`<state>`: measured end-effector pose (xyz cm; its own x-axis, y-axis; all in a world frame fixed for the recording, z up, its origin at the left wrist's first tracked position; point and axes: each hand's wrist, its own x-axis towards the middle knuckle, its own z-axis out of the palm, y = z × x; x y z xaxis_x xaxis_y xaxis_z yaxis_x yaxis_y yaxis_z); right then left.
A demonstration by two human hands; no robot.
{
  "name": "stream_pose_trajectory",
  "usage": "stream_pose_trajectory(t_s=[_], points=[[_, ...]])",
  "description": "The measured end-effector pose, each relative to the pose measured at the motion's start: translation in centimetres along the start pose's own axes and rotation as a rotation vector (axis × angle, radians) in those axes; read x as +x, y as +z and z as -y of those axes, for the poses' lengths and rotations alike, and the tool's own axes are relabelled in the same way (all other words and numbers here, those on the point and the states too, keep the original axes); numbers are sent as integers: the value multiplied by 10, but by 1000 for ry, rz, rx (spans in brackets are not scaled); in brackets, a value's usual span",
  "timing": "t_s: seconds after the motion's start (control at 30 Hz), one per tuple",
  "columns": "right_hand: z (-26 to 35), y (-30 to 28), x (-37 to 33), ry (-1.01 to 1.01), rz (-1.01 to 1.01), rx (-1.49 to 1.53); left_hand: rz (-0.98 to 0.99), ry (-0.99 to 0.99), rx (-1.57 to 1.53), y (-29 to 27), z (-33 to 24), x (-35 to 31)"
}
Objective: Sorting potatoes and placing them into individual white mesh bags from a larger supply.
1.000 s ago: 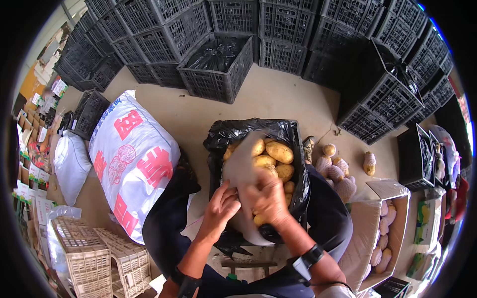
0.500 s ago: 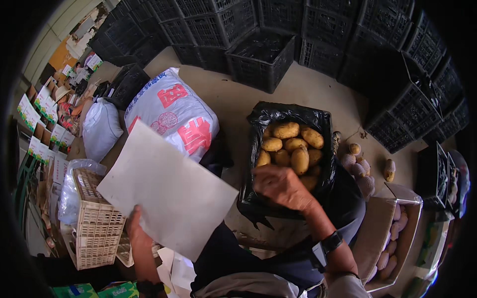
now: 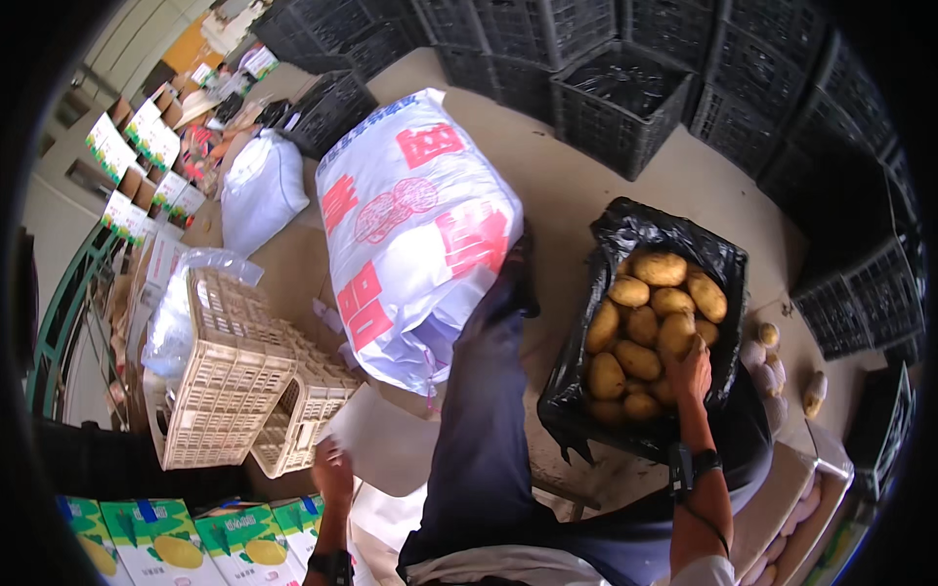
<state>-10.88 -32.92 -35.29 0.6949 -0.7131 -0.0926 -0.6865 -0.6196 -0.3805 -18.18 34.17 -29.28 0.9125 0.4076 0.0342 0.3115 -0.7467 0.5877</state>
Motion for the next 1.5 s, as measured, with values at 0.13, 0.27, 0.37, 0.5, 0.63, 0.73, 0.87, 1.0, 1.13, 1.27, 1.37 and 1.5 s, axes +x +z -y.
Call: stream_pose_trajectory(t_s=[0.13, 0.27, 0.37, 0.5, 0.63, 0.73, 0.87, 1.0, 1.13, 1.27, 1.37, 1.5], points=[[-3, 19, -4, 34, -65, 14, 395, 26, -350, 101, -35, 37], [-9, 23, -5, 19, -78, 40, 542, -174, -480, 209, -50, 83], [-7, 24, -7, 21, -105, 18, 473, -141, -396, 268, -50, 121], [3, 25, -12, 8, -157, 65, 271, -212, -463, 338, -27, 163], [10, 25, -14, 72, -180, 113, 363, -209, -439, 393, 28, 218], [8, 25, -11, 25, -184, 114, 424, 53, -82, 419, 52, 243], [5, 9, -2, -62, -90, 209, 431, 548, 857, 396, 26, 236], [15, -26, 6, 197, 303, 946, 249, -383, -287, 333, -43, 181], [40, -57, -18, 183, 527, 1487, 212, -359, -439, 261, -95, 131], [59, -85, -44, 88, 621, 1785, 334, -96, -424, 182, -145, 112], [68, -104, -59, 48, 690, 1957, 283, 255, -461, 139, -203, 113], [73, -126, -70, 3, 648, 1939, 446, 418, -659, 110, -291, 108]])
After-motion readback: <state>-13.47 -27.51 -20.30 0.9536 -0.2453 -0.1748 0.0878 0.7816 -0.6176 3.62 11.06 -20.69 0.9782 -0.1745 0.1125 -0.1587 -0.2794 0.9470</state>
